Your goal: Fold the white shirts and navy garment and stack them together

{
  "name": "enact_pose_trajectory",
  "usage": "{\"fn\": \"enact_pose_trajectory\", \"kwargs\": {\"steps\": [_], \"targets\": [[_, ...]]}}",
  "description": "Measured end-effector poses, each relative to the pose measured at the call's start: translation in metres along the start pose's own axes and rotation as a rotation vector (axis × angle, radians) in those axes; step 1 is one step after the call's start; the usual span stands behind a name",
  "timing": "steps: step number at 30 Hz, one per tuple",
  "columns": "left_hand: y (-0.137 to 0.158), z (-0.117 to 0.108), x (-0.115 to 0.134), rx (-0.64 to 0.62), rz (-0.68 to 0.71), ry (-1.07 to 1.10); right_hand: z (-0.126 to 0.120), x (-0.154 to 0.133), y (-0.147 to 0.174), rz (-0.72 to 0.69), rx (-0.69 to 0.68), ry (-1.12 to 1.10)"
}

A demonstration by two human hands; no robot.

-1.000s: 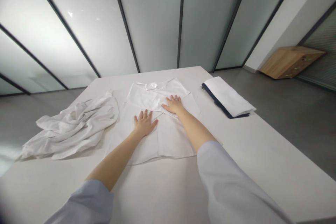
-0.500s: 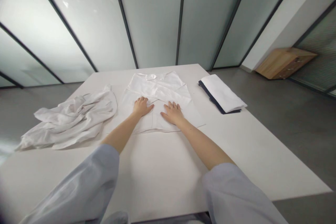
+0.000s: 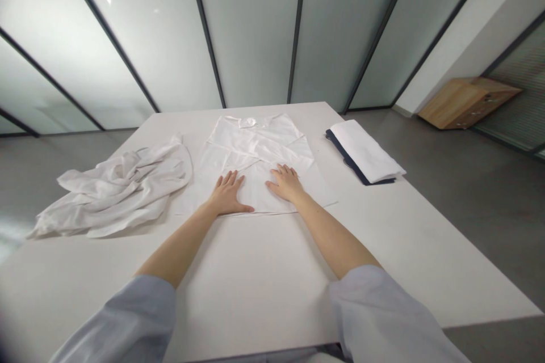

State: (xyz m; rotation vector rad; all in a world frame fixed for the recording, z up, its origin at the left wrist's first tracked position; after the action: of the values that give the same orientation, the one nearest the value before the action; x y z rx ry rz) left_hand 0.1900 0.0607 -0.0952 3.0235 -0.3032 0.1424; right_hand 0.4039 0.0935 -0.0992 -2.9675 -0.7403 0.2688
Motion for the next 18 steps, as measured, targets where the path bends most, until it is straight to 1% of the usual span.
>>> {"fn": "enact_pose_trajectory", "kwargs": {"steps": [2,4,9,12,15,18], "targets": [[-0.001,0.0,0.0,0.022,0.018,0.016,0.0,0.0,0.0,-0.002,0.003,0.0],[-0.003,-0.002,-0.001,0.073,0.013,0.047,0.0,0.0,0.0,-0.002,0.008,0.003],[-0.009,-0.01,-0.012,0.282,-0.097,0.153,0.0,0.0,0.001,0.002,0.021,0.01],[-0.01,-0.014,-0.018,0.317,-0.121,0.187,0.0,-0.001,0.002,-0.002,0.023,0.014],[-0.009,-0.018,-0.017,0.342,-0.082,0.214,-0.001,-0.001,0.002,-0.014,0.048,0.016],[-0.008,-0.019,-0.014,0.335,-0.04,0.227,-0.003,-0.002,0.002,-0.046,0.098,0.0]]}}
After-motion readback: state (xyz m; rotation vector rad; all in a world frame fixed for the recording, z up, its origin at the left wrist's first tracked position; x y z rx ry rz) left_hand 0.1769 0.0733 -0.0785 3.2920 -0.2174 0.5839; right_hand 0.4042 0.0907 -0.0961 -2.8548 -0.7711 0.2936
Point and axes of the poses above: each hand's wrist, its own y-axis away from the middle knuckle, its own z-axis out of the palm, x = y × z, the point moved 4 cm from there along -y, towards the middle knuckle, and after that the axes turned 11 degrees about -z, right-handed, at the moved point
